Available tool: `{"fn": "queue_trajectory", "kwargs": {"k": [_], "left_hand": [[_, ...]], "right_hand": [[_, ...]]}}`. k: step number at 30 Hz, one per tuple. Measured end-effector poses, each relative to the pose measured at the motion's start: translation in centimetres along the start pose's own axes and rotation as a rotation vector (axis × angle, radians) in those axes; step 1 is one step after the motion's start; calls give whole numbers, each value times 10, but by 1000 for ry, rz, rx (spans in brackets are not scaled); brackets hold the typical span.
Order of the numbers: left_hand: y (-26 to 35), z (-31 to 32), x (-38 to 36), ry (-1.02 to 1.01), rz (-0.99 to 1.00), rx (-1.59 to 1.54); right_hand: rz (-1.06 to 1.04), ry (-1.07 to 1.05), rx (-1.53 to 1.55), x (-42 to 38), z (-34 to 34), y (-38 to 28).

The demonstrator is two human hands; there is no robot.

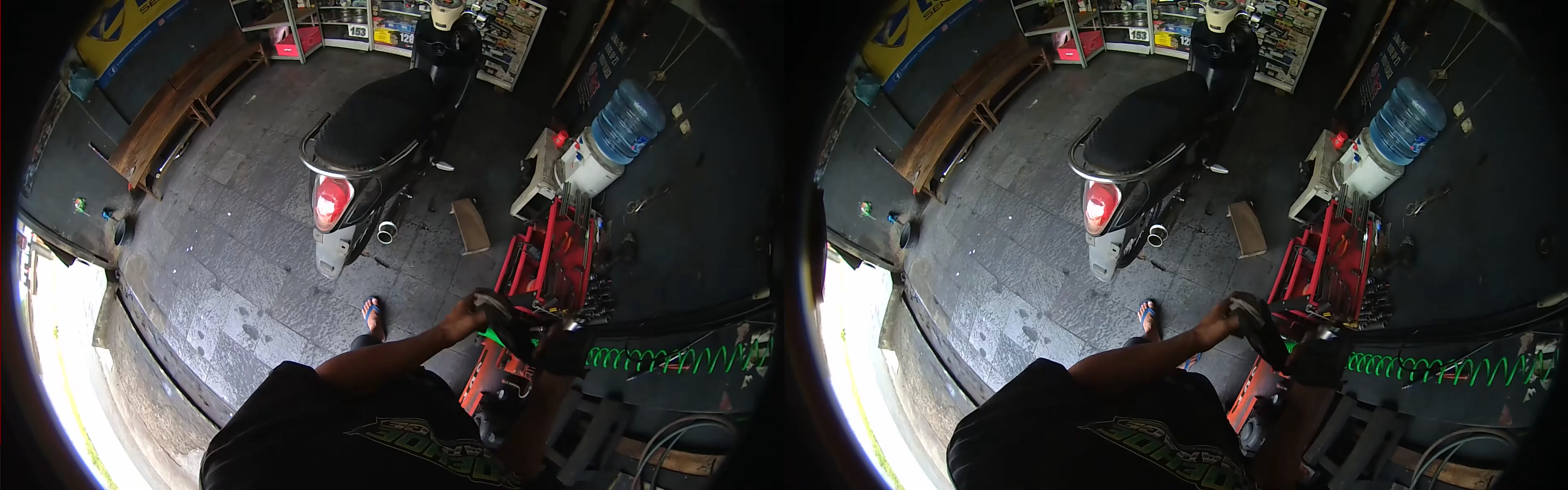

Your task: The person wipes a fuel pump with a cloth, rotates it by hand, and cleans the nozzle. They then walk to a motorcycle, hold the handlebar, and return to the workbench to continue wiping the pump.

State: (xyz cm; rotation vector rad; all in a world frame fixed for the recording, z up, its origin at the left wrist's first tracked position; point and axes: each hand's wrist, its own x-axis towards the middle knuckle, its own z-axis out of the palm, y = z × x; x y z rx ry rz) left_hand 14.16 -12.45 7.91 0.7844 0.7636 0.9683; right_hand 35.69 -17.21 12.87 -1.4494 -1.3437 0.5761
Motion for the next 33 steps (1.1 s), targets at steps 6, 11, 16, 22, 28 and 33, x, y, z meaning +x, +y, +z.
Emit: {"fn": "queue_trajectory", "kwargs": {"k": [6, 11, 16, 22, 28, 33], "left_hand": [[27, 45, -3, -244, -131, -492], [7, 57, -5, 20, -97, -122], [-4, 60, -8, 153, 47, 141], [-4, 70, -29, 13, -118, 235], [12, 76, -33, -145, -295, 57], [52, 78, -51, -446, 25, 1105]], "right_hand": [[-264, -126, -871, -30, 66, -30], [-167, -278, -789, -45, 69, -23], [-225, -73, -639, -40, 73, -32], [88, 12, -100, -25, 76, 3], [98, 240, 461, -23, 78, -31], [217, 14, 298, -15, 37, 43]]}}
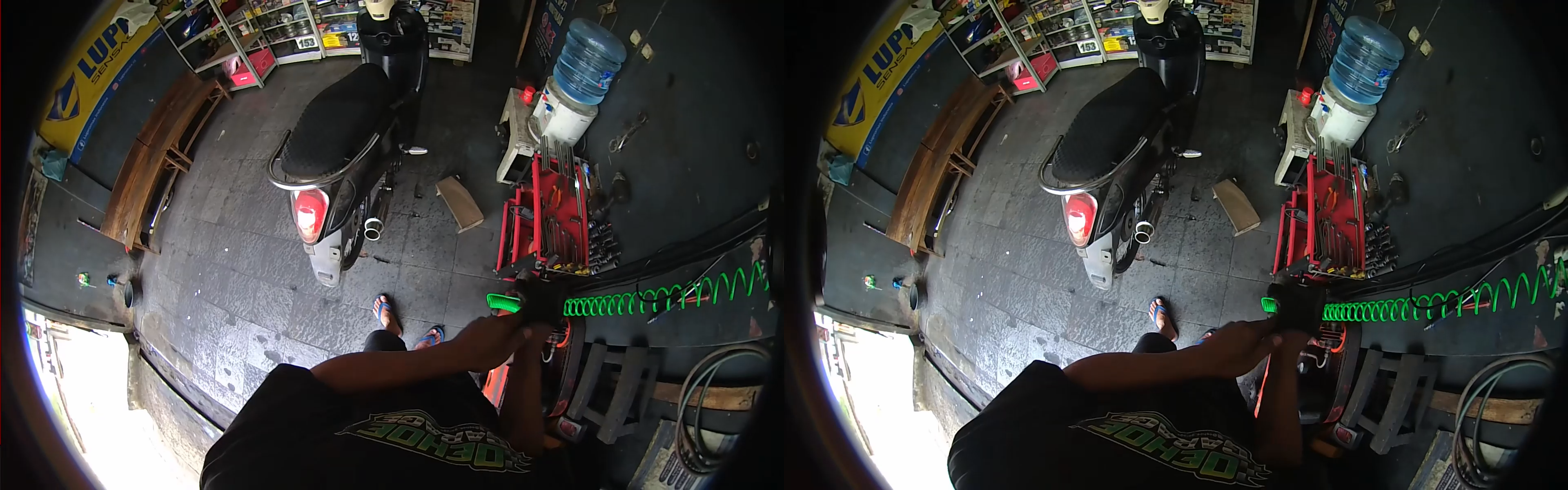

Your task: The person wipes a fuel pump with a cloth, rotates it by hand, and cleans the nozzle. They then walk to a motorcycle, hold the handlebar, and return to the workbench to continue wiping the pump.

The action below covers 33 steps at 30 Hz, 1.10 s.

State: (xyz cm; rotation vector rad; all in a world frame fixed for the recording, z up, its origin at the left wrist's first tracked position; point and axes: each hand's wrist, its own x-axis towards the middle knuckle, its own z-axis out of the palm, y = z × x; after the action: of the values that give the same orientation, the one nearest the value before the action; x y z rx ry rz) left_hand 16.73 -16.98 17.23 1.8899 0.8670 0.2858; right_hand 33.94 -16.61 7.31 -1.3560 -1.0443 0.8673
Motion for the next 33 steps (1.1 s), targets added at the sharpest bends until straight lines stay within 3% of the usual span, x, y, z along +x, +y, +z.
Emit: {"fn": "queue_trajectory", "kwargs": {"k": [1, 3, 4, 6, 7, 9, 10, 12, 13, 15, 16, 18, 22, 24, 28, 30, 31, 32, 33], "left_hand": [[9, -14, -1, 1, 7, 2], [22, -34, -1, -171, -148, -675], [18, -31, 4, -179, -143, -672], [3, -16, 20, -29, 37, -1009], [0, -14, 22, -40, 42, -1010], [-3, -13, 23, 452, 286, -808], [-4, -13, 23, 437, 289, -809], [-7, -16, 22, 847, 385, -692], [-8, -24, 22, 837, 390, -696], [-14, -48, 20, 916, 360, -99], [-16, -50, 16, 913, 362, -103], [-20, -53, 8, 343, 33, -488], [-19, -57, 0, 172, -2, -600], [-19, -58, -2, 103, -1, -604], [-16, -64, -8, 146, -24, -721], [-29, -60, -4, 416, -49, -708], [-30, -61, -2, 557, -40, -705], [-31, -67, -3, 557, -35, -707], [-32, -76, -7, 528, -93, -577]], "right_hand": [[147, -153, -534, 8, -6, -2], [70, -90, -569, -4, 16, 3], [-6, -32, -604, -15, 37, 3], [-160, 80, -680, -33, 72, 3], [-236, 139, -718, -36, 76, 2], [-302, 135, -804, -35, 72, -7], [-365, 113, -887, -36, 69, -14], [-427, 100, -977, -37, 62, -39], [-420, 25, -1018, -37, 59, -62], [-344, -45, -1102, -38, 55, -69], [-342, -42, -1106, -39, 50, -67], [-406, -108, -833, -39, 44, -72], [-414, -77, -889, -39, 42, -95], [-367, -142, -655, -36, 40, -101], [-272, -237, -471, -30, 41, -114], [-238, -412, -684, -27, 30, -119], [-440, -475, -918, -24, 21, -114], [-442, -472, -922, -23, 10, -91], [-380, -332, -1109, -19, 10, -83]]}}
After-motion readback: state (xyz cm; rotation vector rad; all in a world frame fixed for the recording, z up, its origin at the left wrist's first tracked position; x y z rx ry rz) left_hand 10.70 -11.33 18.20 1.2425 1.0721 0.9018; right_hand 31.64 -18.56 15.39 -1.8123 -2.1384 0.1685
